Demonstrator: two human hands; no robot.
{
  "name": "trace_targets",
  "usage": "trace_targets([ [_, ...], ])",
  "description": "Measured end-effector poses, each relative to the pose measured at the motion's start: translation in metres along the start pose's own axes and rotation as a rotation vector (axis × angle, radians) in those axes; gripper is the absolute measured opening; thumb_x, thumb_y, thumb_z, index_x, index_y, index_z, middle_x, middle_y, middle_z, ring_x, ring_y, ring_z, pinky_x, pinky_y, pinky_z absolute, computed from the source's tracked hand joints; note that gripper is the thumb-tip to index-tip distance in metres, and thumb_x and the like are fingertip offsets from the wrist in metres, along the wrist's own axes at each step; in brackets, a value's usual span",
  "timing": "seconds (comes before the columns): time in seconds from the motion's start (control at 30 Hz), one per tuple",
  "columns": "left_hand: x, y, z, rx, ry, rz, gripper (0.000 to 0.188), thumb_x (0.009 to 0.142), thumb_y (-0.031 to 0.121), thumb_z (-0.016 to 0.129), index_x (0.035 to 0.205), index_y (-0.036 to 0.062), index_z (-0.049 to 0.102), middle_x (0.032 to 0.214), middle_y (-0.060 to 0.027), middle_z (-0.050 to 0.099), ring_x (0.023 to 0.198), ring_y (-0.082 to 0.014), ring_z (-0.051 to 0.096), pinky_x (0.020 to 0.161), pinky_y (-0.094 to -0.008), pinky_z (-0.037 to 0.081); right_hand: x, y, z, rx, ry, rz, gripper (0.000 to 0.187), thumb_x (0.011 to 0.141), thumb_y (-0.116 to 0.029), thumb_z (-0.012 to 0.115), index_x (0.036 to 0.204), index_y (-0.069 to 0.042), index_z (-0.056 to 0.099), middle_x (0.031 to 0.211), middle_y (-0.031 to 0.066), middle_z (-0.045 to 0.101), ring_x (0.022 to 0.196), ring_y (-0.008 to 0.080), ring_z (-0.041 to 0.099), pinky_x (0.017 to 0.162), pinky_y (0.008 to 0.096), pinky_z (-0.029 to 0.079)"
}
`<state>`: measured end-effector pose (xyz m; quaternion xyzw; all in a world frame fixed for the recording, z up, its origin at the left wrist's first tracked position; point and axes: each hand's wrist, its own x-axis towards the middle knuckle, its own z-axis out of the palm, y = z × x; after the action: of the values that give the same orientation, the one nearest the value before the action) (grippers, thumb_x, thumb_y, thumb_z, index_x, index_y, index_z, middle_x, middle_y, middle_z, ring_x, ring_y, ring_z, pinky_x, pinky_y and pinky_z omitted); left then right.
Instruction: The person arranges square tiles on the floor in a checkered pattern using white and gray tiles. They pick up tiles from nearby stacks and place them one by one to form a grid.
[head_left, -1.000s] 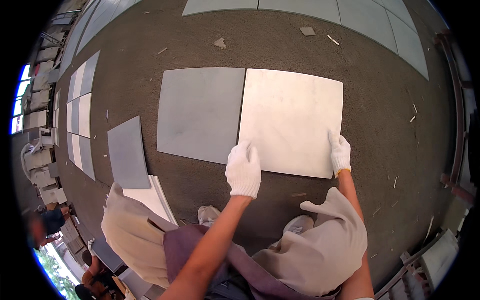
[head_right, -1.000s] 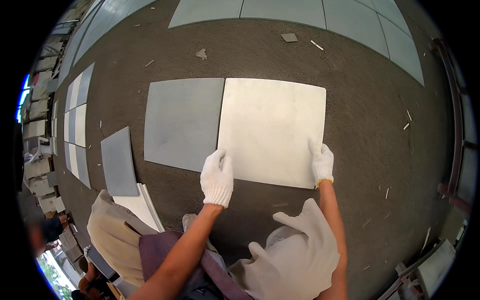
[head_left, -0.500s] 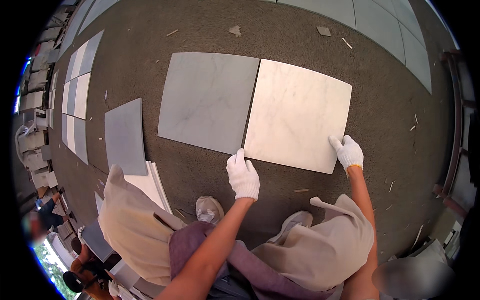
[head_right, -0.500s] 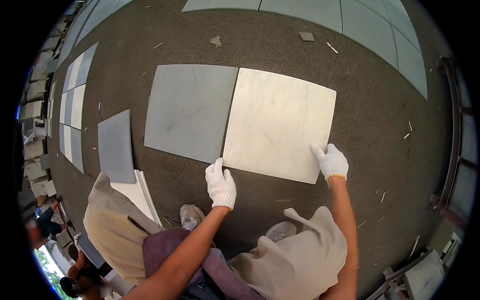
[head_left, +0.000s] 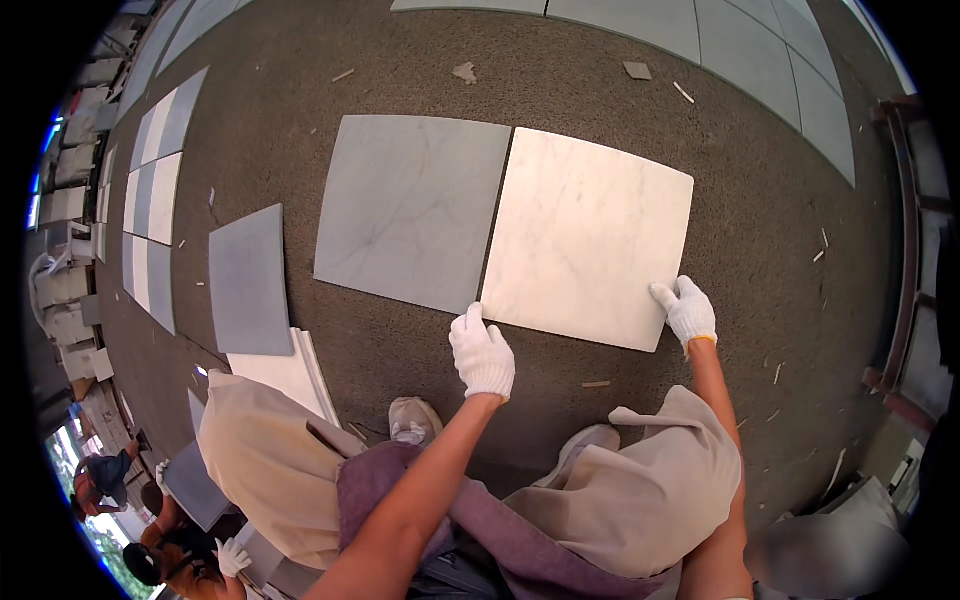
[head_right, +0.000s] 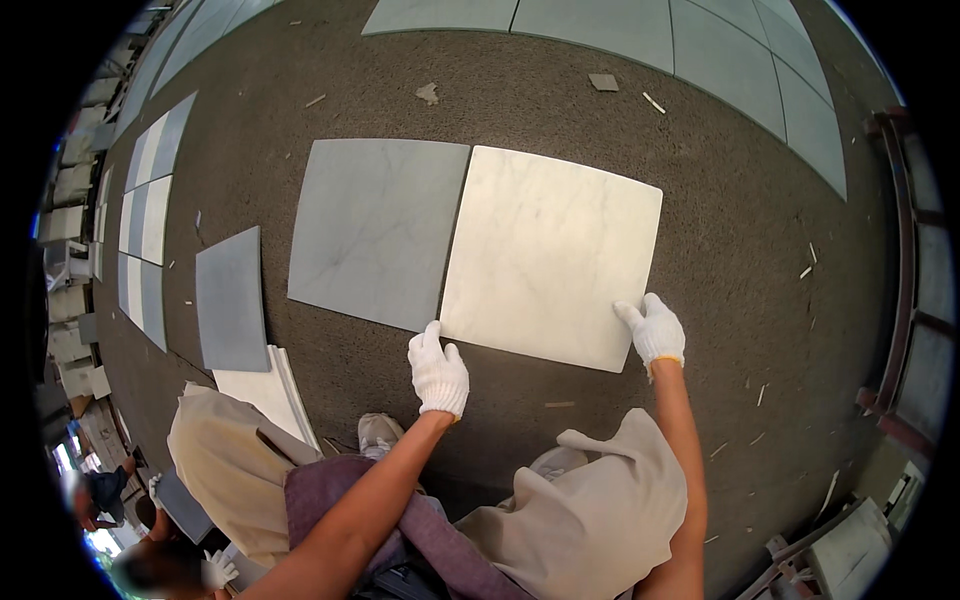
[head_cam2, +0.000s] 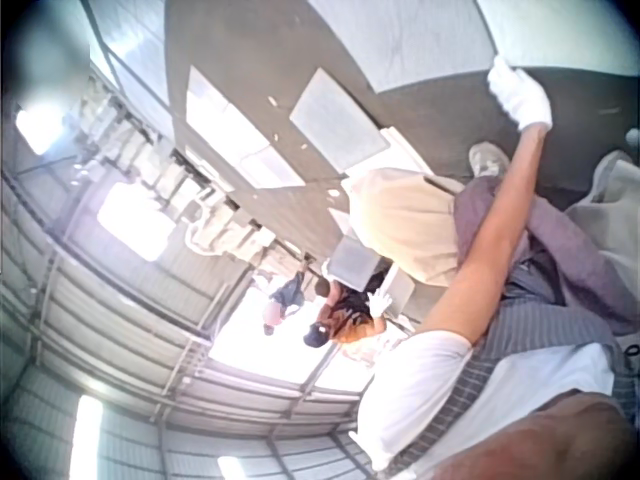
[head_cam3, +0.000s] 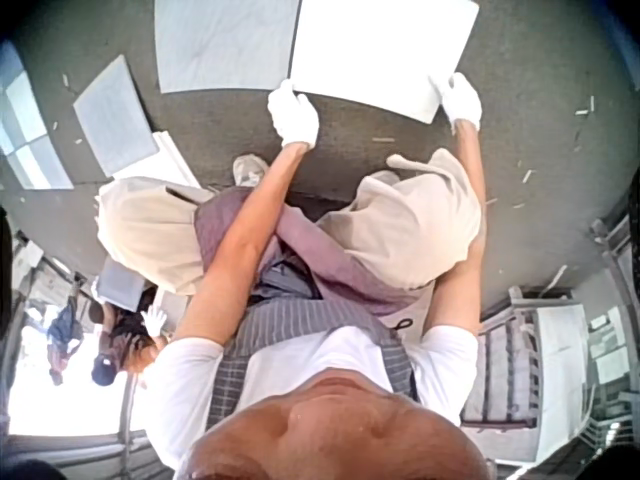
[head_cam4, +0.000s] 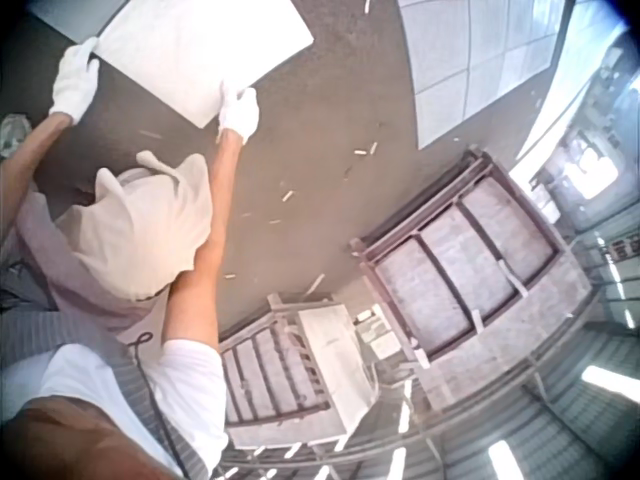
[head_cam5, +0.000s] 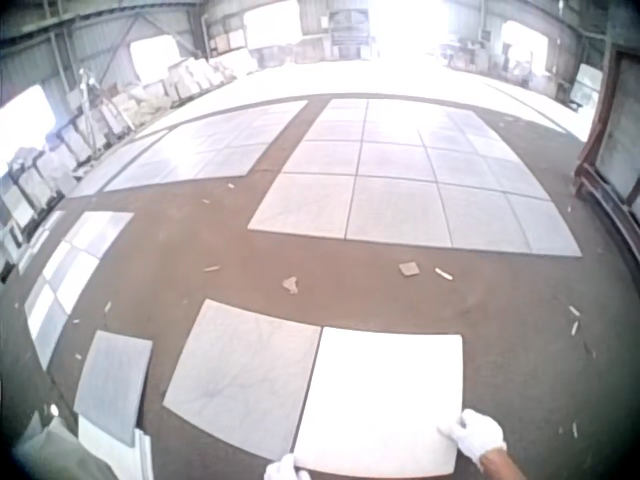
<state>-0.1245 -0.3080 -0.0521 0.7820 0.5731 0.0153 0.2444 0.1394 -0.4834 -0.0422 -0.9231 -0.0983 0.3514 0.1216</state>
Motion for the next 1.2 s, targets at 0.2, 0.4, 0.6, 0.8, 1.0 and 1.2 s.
trace_targets([
  [0.2, 0.003, -0.004, -0.002, -0.053, -0.061, 0.013, 0.038, 0.088, 0.007, 0.056, 0.126, 0.0046, 0.053, 0.118, -0.0185, 0.052, 0.111, -0.0358, 0.051, 0.094, -0.0448, 0.044, 0.012, 0.011, 0.002, 0.079, -0.042, 0.003, 0.052, 0.083, -0.052, 0.064, 0.084, 0.000, 0.057, 0.082, 0.0179, 0.063, 0.078, 0.0343, 0.059, 0.072, 0.0424, 0.045],
  [0.4, 0.005, -0.012, -0.001, -0.083, -0.068, 0.028, 0.037, 0.089, 0.007, 0.054, 0.125, 0.0051, 0.054, 0.118, -0.0179, 0.052, 0.111, -0.0355, 0.051, 0.094, -0.0441, 0.044, 0.011, 0.016, 0.007, 0.064, 0.002, -0.033, 0.052, 0.084, -0.051, 0.062, 0.088, 0.001, 0.057, 0.086, 0.0198, 0.063, 0.081, 0.0340, 0.061, 0.074, 0.0432, 0.045],
  [0.6, 0.012, -0.022, -0.002, -0.194, -0.072, 0.037, 0.030, 0.091, 0.005, 0.051, 0.120, 0.0053, 0.060, 0.112, -0.0166, 0.058, 0.107, -0.0331, 0.056, 0.093, -0.0420, 0.046, 0.012, 0.018, 0.006, 0.099, -0.040, 0.001, 0.050, 0.084, -0.049, 0.063, 0.086, 0.001, 0.056, 0.081, 0.0176, 0.062, 0.077, 0.0314, 0.059, 0.072, 0.0416, 0.045],
  [0.8, 0.009, -0.028, -0.001, -0.305, -0.001, 0.002, 0.027, 0.092, 0.004, 0.049, 0.115, 0.0043, 0.064, 0.106, -0.0161, 0.062, 0.102, -0.0314, 0.060, 0.091, -0.0384, 0.048, 0.013, 0.022, 0.011, 0.124, -0.012, -0.057, 0.049, 0.085, -0.048, 0.063, 0.084, 0.000, 0.055, 0.076, 0.0162, 0.060, 0.068, 0.0278, 0.058, 0.067, 0.0398, 0.046],
  [1.0, 0.009, -0.026, 0.002, -0.251, -0.001, 0.026, 0.026, 0.093, 0.005, 0.048, 0.114, 0.0059, 0.063, 0.106, -0.0158, 0.058, 0.100, -0.0317, 0.058, 0.090, -0.0391, 0.047, 0.011, 0.017, 0.004, 0.108, -0.049, -0.050, 0.046, 0.086, -0.046, 0.063, 0.083, 0.000, 0.055, 0.071, 0.0130, 0.059, 0.064, 0.0244, 0.057, 0.064, 0.0382, 0.046],
  [1.2, 0.012, -0.022, 0.001, -0.231, -0.033, 0.002, 0.025, 0.093, 0.006, 0.048, 0.113, 0.0062, 0.063, 0.106, -0.0161, 0.057, 0.100, -0.0321, 0.058, 0.090, -0.0401, 0.047, 0.011, 0.014, -0.001, 0.244, -0.095, 0.030, 0.039, 0.087, -0.038, 0.065, 0.084, 0.000, 0.056, 0.071, 0.0088, 0.059, 0.063, 0.0176, 0.057, 0.060, 0.0316, 0.047],
])
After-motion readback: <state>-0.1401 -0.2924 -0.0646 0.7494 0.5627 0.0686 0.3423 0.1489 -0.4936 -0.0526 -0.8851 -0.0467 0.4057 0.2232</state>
